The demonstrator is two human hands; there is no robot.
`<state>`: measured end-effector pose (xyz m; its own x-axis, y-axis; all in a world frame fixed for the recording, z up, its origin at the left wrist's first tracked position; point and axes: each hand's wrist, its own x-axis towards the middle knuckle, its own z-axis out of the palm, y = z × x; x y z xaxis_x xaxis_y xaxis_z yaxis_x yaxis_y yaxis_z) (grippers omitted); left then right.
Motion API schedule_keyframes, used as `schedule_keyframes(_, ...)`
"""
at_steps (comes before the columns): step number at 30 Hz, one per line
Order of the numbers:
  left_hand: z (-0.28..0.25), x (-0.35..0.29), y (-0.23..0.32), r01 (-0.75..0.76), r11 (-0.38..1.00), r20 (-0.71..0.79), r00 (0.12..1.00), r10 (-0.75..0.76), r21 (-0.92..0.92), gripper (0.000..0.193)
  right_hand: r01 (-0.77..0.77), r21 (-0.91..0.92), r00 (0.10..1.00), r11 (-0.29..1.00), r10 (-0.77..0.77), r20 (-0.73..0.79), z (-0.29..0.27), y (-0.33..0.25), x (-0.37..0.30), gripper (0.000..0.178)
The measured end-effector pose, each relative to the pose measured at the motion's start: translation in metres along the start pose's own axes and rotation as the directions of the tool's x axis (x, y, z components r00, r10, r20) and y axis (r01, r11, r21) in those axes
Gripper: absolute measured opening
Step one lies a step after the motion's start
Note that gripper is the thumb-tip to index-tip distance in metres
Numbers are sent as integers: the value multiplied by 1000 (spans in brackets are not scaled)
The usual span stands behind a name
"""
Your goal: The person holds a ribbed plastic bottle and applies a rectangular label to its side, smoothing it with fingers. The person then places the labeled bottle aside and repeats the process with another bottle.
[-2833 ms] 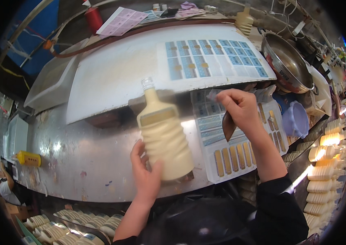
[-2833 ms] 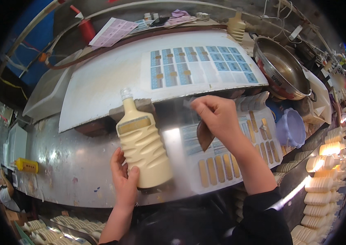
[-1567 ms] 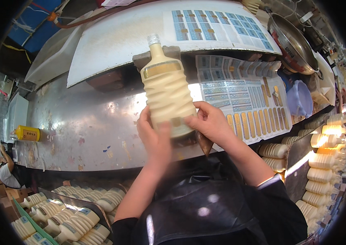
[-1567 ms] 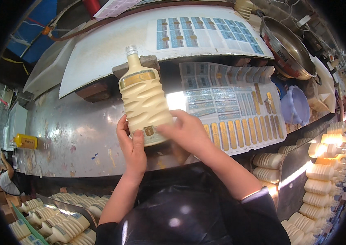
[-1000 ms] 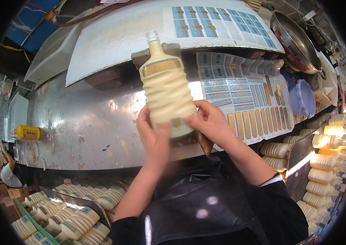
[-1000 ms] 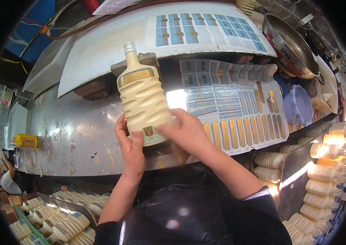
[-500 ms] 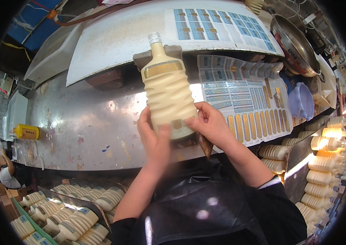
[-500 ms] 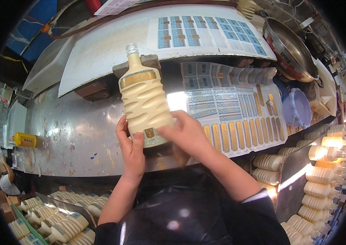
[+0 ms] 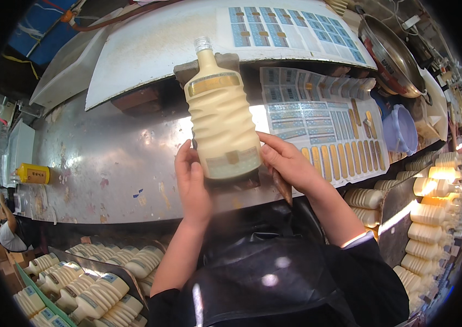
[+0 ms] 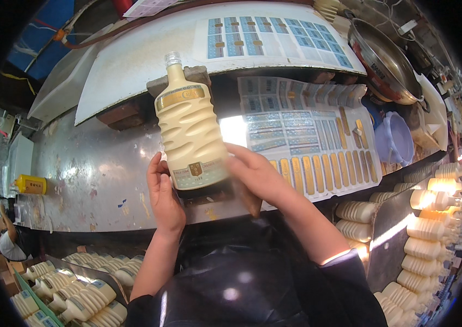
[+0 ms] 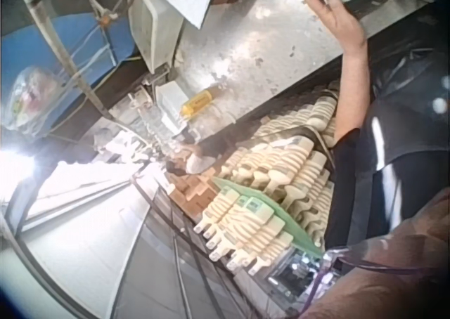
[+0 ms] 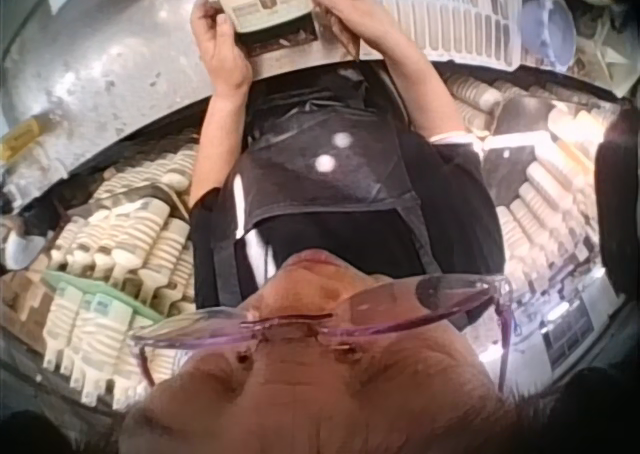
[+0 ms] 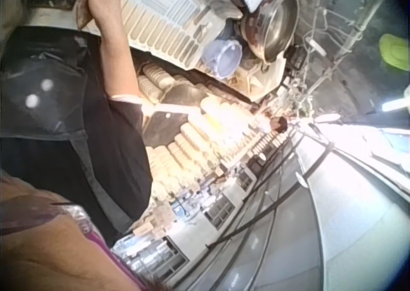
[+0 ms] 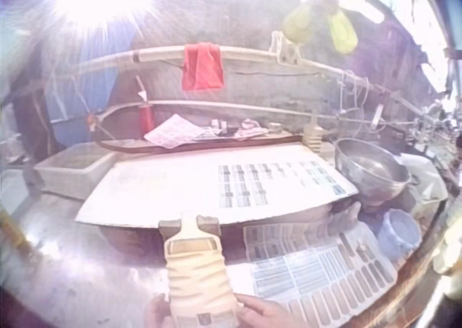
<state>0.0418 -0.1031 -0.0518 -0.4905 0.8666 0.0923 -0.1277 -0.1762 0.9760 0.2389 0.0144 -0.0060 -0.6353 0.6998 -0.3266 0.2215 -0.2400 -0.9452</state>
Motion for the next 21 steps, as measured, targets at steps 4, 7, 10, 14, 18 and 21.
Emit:
schedule_keyframes(4,10,0,6,-28,1000,-23,999,28,15,68,-3,-212,995,977,-18,-98,18,-27,-7,60)
schedule_keyframes(7,16,1,2,-51,988,-22,998,54,149,76,34,-429,974,903,-125,-187,23,-18,-4,68)
schedule_keyframes(10,17,1,0,-21,973,-52,998,34,229,80,31,-380,972,924,-116,-202,25,-16,-3,69)
schedule_keyframes(14,17,1,0,-32,974,-46,998,43,222,81,62,-329,972,942,-132,-194,24,-10,-1,68)
schedule_keyframes(18,16,1,0,-29,974,-46,998,41,225,81,47,-323,976,945,-113,-188,24,-12,-1,68)
schedule_keyframes(21,18,3,11,42,993,-56,998,-36,115,80,17,-297,984,955,-69,-164,18,-15,-1,68)
